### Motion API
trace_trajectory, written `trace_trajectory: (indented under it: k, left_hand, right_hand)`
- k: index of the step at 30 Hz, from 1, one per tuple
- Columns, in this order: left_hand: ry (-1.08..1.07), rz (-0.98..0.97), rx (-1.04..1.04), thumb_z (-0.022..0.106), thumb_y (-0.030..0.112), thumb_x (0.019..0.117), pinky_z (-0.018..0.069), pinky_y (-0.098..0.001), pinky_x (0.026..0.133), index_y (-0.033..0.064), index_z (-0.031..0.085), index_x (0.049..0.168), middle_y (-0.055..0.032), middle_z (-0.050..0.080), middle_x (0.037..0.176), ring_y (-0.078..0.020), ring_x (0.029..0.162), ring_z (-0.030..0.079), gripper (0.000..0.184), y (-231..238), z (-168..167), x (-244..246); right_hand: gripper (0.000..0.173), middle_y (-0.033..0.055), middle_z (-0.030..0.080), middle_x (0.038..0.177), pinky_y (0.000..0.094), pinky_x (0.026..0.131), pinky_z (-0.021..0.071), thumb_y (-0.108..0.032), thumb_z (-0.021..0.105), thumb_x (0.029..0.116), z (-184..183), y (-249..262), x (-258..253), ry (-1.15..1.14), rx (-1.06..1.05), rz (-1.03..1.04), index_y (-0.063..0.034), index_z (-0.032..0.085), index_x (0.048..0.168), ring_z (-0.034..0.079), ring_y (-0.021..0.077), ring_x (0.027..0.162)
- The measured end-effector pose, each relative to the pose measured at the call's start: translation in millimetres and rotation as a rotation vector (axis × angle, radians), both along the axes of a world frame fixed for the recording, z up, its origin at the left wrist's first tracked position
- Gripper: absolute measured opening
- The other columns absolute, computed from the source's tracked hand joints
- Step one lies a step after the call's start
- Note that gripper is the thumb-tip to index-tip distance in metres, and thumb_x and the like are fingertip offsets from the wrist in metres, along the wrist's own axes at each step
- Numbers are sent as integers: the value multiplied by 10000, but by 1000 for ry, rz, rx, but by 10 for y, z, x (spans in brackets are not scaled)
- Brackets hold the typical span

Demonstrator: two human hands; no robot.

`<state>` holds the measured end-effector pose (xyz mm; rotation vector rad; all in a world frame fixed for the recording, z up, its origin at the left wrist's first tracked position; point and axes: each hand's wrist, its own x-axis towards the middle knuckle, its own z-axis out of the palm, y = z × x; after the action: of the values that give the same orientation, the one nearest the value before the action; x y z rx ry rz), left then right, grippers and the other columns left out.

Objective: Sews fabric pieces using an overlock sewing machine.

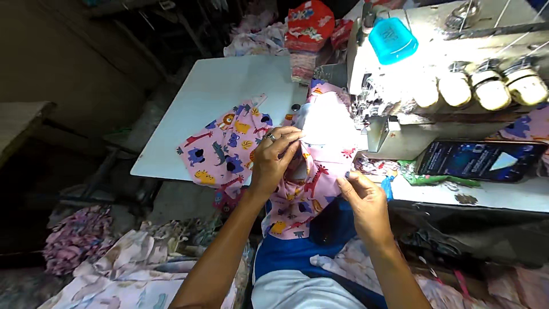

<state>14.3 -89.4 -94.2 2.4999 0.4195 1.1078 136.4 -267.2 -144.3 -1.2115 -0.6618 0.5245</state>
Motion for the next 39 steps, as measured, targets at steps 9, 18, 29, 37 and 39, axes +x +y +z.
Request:
trace_trajectory:
  k: [9,18,29,37,39]
  left_hand:
    - [153,-75,-409,456,183,1087,515,-225,777,14,633,1078,-7,639,896,-26,817,612,244,305,554,311]
    - [361,-73,309,591,177,1003,509,-291,533,44,760,1016,-109,692,826,-215,623,651,215,-1021,269,70]
    - [330,19,332,638,141,965,343,-285,447,50,772,1060,-52,561,623,-169,483,479,188,-821,421,673]
    - [199,142,313,665,149,976,521,-334,667,117,751,1194,-124,712,1091,-248,873,677,236,-773,262,536]
    - [163,151,244,677,182,976,507,-362,873,80,722,1227,-161,655,1190,-276,1073,621,275,-752,252,462]
  right_hand:
    - [115,-54,655,793,149,627,490,-101,538,1045,-3,-96,-84,4,-40,23,-33,630,1042,596,-17,683]
    - [173,-20,720,909,139,742,555,-94,558,1028,31,-318,-117,-94,-104,-49,15,665,1110,669,-20,804]
    - [147,-31,728,912,116,793,549,-34,582,991,143,13,191,-144,-35,-116,24,677,1087,667,-62,844]
    - [153,-30,717,835,102,694,530,-108,624,994,160,32,217,-202,-98,-161,-13,707,1079,644,-62,736]
    - [159,-20,718,840,107,697,534,-120,624,995,163,15,207,-229,-109,-178,-16,714,1075,647,-53,734]
